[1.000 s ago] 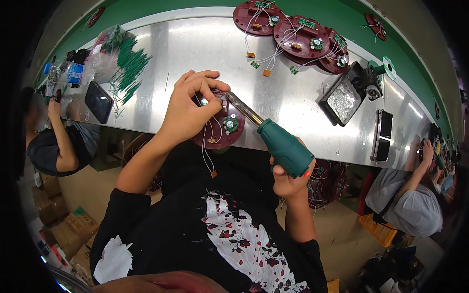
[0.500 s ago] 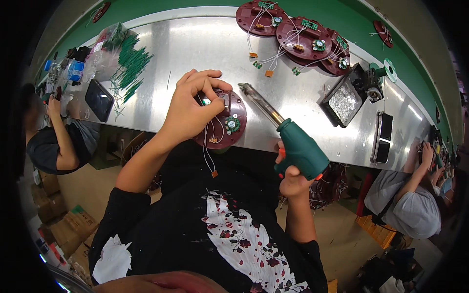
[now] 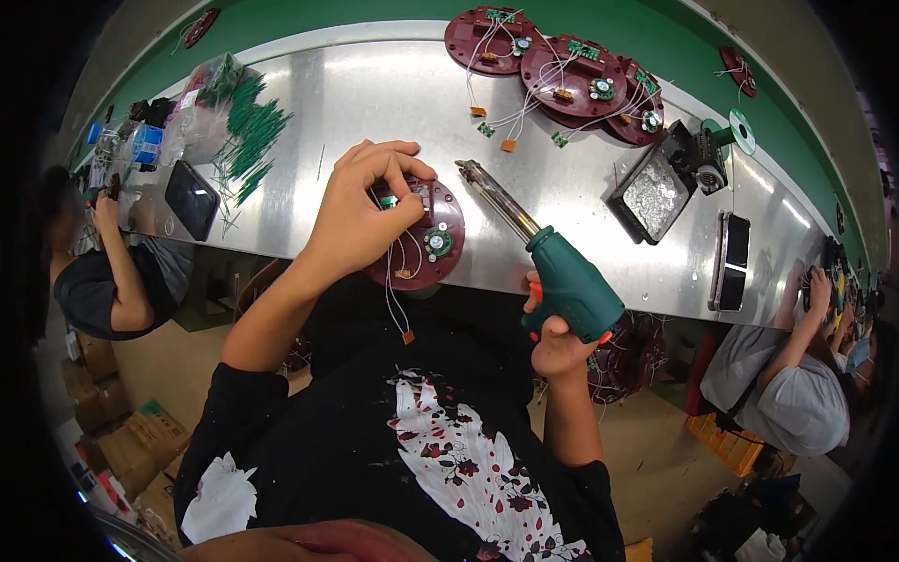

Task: Soldering electronic components onto circular printed circuit boards at an assembly line station.

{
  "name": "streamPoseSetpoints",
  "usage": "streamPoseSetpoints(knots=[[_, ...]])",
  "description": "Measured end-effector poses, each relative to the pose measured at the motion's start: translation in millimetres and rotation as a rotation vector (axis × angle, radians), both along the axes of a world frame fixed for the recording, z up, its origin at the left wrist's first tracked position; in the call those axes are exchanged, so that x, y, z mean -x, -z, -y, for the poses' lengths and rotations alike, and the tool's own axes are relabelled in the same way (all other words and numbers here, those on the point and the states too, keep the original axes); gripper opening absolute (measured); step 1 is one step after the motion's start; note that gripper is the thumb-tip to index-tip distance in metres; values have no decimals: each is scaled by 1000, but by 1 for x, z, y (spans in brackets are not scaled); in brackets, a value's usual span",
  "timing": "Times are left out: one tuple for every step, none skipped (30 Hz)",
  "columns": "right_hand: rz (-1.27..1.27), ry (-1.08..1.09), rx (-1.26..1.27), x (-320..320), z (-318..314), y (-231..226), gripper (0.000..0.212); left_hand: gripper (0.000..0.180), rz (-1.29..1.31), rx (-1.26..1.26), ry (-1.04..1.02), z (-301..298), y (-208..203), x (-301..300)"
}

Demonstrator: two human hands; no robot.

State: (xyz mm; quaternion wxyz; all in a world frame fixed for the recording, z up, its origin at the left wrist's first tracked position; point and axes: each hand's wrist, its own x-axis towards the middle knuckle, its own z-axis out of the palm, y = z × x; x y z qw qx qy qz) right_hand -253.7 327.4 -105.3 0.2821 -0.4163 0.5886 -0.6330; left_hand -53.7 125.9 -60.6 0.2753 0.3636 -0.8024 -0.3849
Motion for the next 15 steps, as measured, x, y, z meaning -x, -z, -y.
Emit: streamPoseSetpoints(knots=[[-2,11,2,-1,0,0,91,15,31,13,24,1,-2,-2],[-4,23,5,-1,0,1,91,15,62,27,49,1,-4,-4],[-6,34,8,-1,0,1,91,15,63,29,51,0,-5,-6],[-5,36,11,-1,0,0,91,19,99,105,53,-4,-7,-10],[-11,32,14,0,-1,0,90,26,133,181,56,-9,-8,-13],[-16,27,16,1,-1,0,90,34,167,257,60,-14,-9,-16],[-20,21,22,1,0,0,90,34,168,263,63,-21,-12,-18],[-18,25,28,2,1,1,90,45,233,315,97,-30,-18,-21],[2,26,34,2,1,0,90,56,298,367,130,-37,-24,-24],[21,26,41,3,1,0,89,68,363,419,161,-39,-29,-25],[40,24,48,3,1,-1,89,68,364,427,161,-37,-32,-26],[41,25,55,3,1,-1,89,73,391,414,196,-34,-35,-28],[49,31,70,4,2,0,89,77,418,401,230,-30,-38,-30],[57,38,86,4,2,1,89,82,445,388,265,-25,-41,-31],[63,44,102,5,2,1,89,82,444,396,263,-15,-47,-32]])
